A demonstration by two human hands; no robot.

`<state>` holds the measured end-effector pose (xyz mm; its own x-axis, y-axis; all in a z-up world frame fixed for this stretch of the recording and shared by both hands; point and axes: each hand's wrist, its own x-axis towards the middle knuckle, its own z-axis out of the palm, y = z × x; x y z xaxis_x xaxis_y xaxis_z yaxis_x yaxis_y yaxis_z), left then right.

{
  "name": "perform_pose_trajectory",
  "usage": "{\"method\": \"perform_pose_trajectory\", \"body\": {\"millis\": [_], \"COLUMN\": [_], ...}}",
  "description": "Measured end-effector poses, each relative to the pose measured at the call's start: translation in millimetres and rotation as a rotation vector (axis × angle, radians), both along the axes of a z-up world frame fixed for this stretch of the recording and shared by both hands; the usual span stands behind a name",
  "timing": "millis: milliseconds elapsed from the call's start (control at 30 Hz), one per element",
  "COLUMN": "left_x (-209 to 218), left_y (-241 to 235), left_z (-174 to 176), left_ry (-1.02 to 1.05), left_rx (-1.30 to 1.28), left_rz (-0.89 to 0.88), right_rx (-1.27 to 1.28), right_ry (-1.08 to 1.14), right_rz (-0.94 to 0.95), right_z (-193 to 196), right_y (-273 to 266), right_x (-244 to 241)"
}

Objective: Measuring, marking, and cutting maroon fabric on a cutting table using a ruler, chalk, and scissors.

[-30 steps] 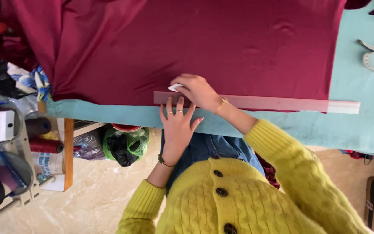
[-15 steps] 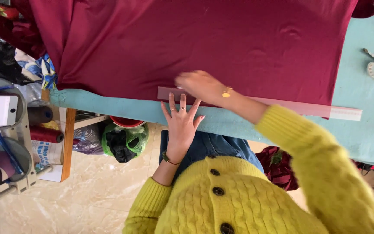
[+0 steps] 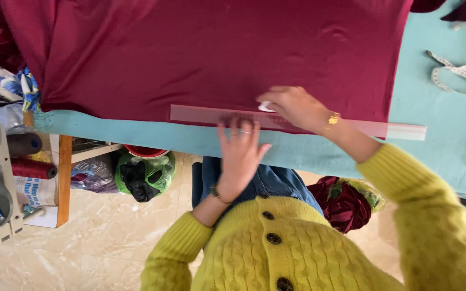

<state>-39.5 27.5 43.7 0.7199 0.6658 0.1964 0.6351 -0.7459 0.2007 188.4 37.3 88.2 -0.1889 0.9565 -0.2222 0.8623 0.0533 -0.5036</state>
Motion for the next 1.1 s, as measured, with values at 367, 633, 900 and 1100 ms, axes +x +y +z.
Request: {"method": "perform_pose_trajectory", "body": {"millis": [367,633,900,1100], "left_x": [48,54,137,153], "left_y": [-48,-55,-108,-110], "left_z": [-8,-1,-32,-20], "left_ry": [0.132,0.172,0.050,0.173], "left_rx": [-0.035,-0.034,-0.095,-0.118], "left_rz": [-0.127,-0.095,-0.282,-0.367], "right_rx": [0.268,0.107,0.192,0.294], "right_ry": [-0.201,-0.604,-0.234,-0.160], "right_rz": [0.149,0.152,-0.020,0.051], "right_z": [-54,-21,-30,-36], "right_y": [-34,-130,-108,-128], "right_x": [28,132,117,131]}}
